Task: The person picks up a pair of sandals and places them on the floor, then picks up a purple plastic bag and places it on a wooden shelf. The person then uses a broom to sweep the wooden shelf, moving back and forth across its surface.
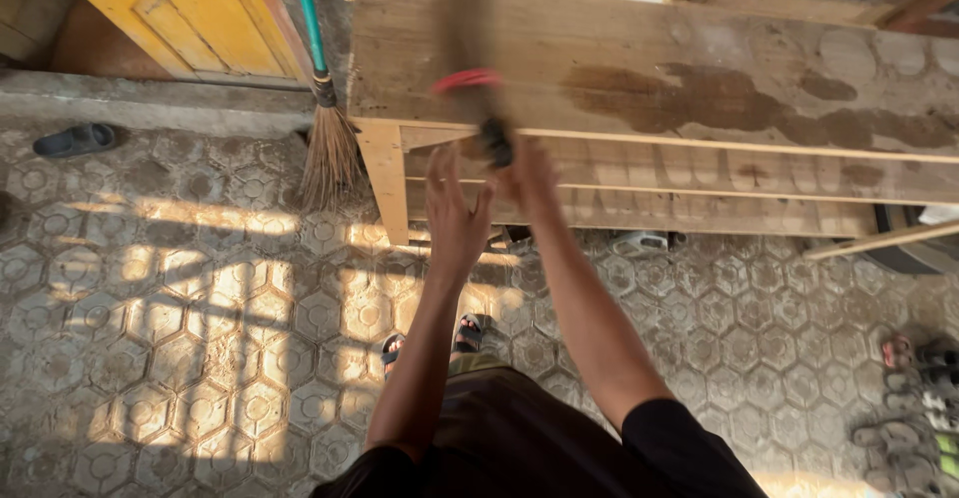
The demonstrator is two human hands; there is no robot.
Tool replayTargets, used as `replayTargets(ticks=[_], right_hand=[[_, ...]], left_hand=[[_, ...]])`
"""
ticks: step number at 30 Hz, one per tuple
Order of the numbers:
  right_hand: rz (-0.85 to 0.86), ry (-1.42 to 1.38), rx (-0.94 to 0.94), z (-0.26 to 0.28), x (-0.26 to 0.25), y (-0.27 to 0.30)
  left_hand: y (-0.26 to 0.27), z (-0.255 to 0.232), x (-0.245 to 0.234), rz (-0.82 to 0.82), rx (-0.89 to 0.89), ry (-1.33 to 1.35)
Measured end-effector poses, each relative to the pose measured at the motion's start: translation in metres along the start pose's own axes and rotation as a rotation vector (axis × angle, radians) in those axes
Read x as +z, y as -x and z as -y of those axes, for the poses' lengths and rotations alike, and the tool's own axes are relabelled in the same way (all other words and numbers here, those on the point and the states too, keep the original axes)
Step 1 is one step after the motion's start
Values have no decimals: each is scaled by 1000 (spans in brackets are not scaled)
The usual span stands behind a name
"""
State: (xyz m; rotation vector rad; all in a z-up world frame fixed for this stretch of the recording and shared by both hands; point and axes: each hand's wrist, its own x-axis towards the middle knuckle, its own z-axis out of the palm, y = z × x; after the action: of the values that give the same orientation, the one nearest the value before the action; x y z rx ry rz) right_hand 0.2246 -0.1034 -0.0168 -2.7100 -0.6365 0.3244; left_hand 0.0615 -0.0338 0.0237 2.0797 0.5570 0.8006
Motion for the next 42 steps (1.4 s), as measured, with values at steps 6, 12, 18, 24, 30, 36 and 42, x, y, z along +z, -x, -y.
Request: replayTargets(ticks=[6, 12, 18, 24, 30, 36, 42], right_hand=[[537, -1303, -127, 86, 14, 47], [-151, -721, 59, 36, -50, 46], [-115, -704, 113, -16, 51, 31], [-193, -478, -504, 112, 80, 94], [-280, -380, -73, 99, 4, 85], [-386, -177, 153, -88, -23, 127], [-710, -46, 828, -175, -64, 216]], left_hand=[[11, -8, -48, -202, -420, 509], [17, 27, -32, -53, 97, 148], [34, 23, -32, 160, 5, 73], [26, 28, -80, -187, -86, 145], [26, 34, -85, -41, -33, 199], [44, 9, -46, 333, 73, 268], [65, -4, -36, 448, 214, 321]])
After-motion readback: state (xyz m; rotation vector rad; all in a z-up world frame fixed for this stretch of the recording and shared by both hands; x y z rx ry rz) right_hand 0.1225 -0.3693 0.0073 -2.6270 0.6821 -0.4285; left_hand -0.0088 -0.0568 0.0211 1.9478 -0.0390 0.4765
